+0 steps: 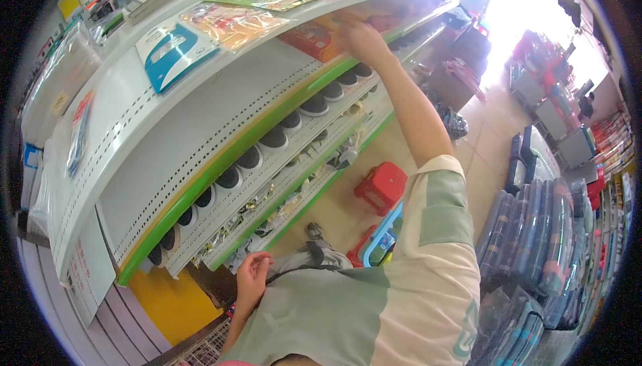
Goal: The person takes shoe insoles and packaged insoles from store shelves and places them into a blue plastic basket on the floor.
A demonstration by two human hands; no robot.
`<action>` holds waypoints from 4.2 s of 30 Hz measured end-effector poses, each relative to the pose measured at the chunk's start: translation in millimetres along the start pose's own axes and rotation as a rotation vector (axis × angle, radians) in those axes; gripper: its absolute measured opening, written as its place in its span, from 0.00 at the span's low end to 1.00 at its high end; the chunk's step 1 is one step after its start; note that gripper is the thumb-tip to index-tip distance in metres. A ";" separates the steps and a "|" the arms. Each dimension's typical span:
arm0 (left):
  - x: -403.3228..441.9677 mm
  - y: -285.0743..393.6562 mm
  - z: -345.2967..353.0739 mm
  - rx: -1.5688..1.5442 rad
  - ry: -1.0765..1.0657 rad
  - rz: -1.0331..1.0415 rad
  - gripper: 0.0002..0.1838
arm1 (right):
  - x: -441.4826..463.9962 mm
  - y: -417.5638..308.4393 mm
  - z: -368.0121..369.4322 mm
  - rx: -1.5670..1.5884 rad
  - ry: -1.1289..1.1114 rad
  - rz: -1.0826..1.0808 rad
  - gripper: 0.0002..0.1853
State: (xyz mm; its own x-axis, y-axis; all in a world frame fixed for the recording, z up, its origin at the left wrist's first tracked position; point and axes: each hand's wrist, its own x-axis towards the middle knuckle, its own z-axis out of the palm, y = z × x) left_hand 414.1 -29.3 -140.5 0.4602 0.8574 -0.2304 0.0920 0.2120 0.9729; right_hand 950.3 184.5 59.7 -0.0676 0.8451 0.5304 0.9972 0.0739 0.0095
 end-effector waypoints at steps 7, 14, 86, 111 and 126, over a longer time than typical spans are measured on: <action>59.6 18.4 28.7 0.018 -0.020 0.009 0.11 | 30.5 35.4 27.2 -0.037 -0.245 -0.176 0.20; 93.1 24.2 41.3 0.063 -0.037 0.019 0.11 | 38.2 45.0 42.4 -0.074 -0.220 -0.317 0.28; -27.3 78.5 -6.0 -1.043 -0.427 0.191 0.59 | -293.5 -438.6 -86.5 0.846 0.160 -0.141 0.37; -39.4 9.7 136.9 -0.443 -0.664 -0.438 0.33 | -477.2 -251.2 -71.3 1.926 0.442 1.432 0.21; -65.8 -50.3 168.1 -0.011 -0.378 -0.622 0.19 | -780.3 -97.9 52.3 0.973 0.264 1.907 0.26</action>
State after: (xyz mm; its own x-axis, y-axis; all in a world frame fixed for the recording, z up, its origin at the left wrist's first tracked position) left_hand 527.7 -175.2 -171.1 0.5994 0.3561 -0.7169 0.4285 0.6138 0.6631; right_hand 903.8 -454.5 -399.4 0.8197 0.1340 -0.5569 -0.5018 -0.3010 -0.8109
